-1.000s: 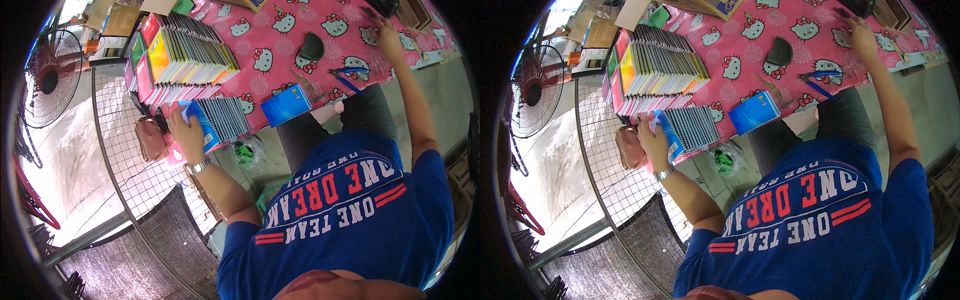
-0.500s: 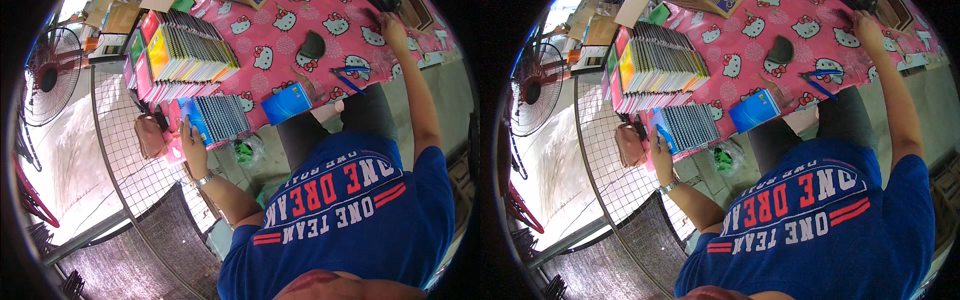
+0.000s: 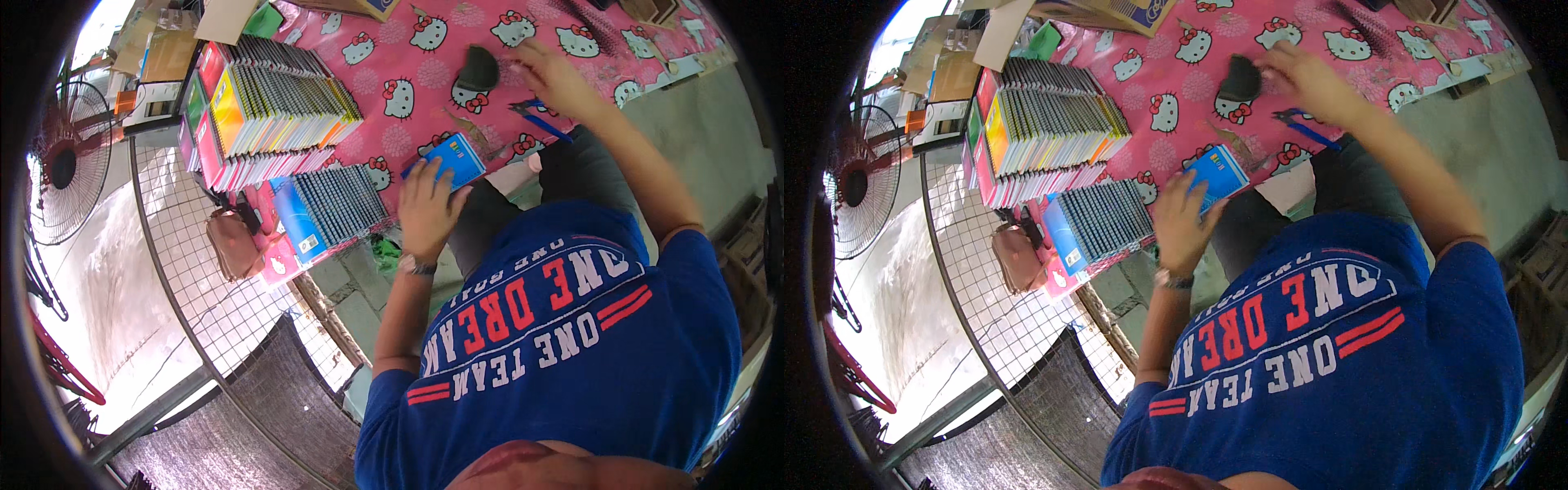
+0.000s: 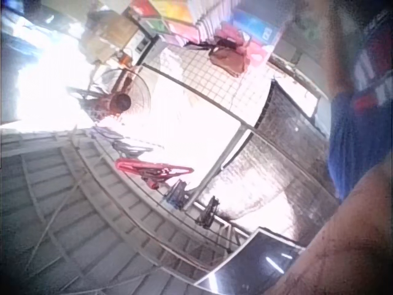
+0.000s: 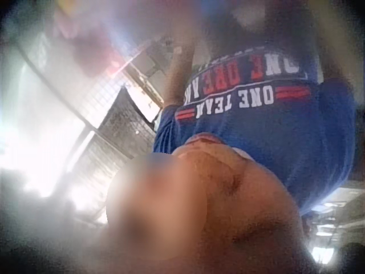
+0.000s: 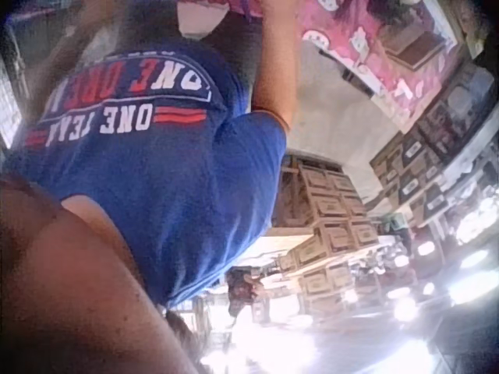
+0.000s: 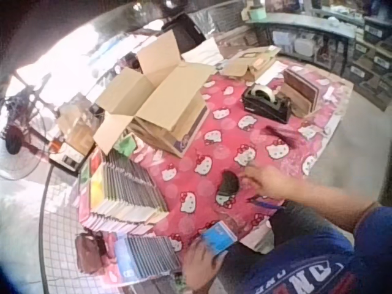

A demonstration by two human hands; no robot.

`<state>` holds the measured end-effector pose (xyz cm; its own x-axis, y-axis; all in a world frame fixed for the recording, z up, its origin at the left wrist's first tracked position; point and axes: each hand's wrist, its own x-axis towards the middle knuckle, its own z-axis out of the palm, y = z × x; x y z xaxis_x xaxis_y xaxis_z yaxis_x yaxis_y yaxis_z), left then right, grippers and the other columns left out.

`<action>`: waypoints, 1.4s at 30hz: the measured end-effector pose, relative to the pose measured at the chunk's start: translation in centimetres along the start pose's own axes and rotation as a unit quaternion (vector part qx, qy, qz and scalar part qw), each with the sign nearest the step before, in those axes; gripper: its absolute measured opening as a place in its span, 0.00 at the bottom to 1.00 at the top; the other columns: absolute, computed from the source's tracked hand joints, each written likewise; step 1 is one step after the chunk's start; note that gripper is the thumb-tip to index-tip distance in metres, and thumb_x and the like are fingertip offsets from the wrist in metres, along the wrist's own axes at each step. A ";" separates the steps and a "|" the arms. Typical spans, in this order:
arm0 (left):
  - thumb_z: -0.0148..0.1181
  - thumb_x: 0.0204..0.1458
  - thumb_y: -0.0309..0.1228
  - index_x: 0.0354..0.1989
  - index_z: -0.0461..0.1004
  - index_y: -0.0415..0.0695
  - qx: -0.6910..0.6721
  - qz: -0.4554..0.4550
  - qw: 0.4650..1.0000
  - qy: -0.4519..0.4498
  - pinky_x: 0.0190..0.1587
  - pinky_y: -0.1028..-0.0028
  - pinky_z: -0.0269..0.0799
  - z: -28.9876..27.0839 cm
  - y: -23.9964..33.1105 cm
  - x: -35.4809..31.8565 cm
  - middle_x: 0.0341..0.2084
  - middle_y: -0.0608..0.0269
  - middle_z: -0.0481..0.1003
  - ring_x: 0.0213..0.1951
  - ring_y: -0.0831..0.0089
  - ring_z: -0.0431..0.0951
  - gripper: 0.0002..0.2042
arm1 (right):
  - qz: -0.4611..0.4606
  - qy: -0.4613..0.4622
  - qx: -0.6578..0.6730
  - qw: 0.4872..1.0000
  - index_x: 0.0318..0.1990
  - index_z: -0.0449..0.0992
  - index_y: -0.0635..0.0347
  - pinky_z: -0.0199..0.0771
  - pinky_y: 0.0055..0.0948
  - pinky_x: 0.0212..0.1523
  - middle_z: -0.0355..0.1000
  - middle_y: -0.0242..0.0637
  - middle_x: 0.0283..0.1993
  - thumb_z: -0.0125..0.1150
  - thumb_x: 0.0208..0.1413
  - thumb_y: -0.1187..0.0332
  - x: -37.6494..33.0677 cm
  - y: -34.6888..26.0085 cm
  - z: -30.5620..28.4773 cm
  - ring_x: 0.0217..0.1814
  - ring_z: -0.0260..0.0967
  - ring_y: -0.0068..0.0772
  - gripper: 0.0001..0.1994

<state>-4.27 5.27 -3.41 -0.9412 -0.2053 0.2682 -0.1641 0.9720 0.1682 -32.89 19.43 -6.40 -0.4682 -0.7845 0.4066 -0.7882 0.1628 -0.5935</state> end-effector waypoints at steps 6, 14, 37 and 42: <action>0.61 0.51 0.34 0.46 0.75 0.45 0.071 0.002 0.996 -0.051 0.48 0.63 0.75 5.4 -1.1 -2.8 0.48 0.57 0.76 0.50 0.60 0.77 0.14 | 0.033 -0.055 0.077 0.995 0.48 0.73 0.60 0.72 0.43 0.47 0.70 0.45 0.45 0.54 0.58 0.72 -1.9 -3.1 2.3 0.47 0.70 0.51 0.12; 0.58 0.53 0.31 0.48 0.74 0.46 0.052 0.046 0.994 -0.088 0.44 0.66 0.77 4.7 -1.9 -2.6 0.42 0.56 0.80 0.42 0.63 0.81 0.13 | 0.007 -0.106 0.167 0.980 0.50 0.73 0.59 0.71 0.42 0.48 0.68 0.47 0.47 0.56 0.56 0.73 -3.2 -4.7 4.9 0.49 0.69 0.53 0.14; 0.56 0.49 0.28 0.46 0.73 0.42 -0.040 -0.024 0.999 -0.027 0.48 0.59 0.68 0.6 -1.8 0.9 0.39 0.53 0.75 0.42 0.54 0.74 0.15 | -0.043 -0.141 0.258 0.955 0.46 0.77 0.59 0.71 0.39 0.51 0.73 0.42 0.46 0.60 0.50 0.75 -3.1 -7.1 5.7 0.49 0.71 0.46 0.14; 0.57 0.51 0.31 0.43 0.73 0.40 -0.043 -0.073 0.996 0.009 0.54 0.55 0.61 1.8 -0.5 0.7 0.38 0.53 0.73 0.44 0.54 0.71 0.12 | -0.043 -0.128 0.256 0.957 0.46 0.77 0.56 0.73 0.35 0.45 0.72 0.40 0.43 0.60 0.51 0.77 -3.4 -7.0 5.6 0.48 0.71 0.43 0.14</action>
<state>-5.37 4.88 -5.01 -0.9038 -0.3464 0.2513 -0.2724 0.9185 0.2866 -23.58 17.64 -7.52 -0.2453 -0.9136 0.3244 -0.4895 -0.1721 -0.8549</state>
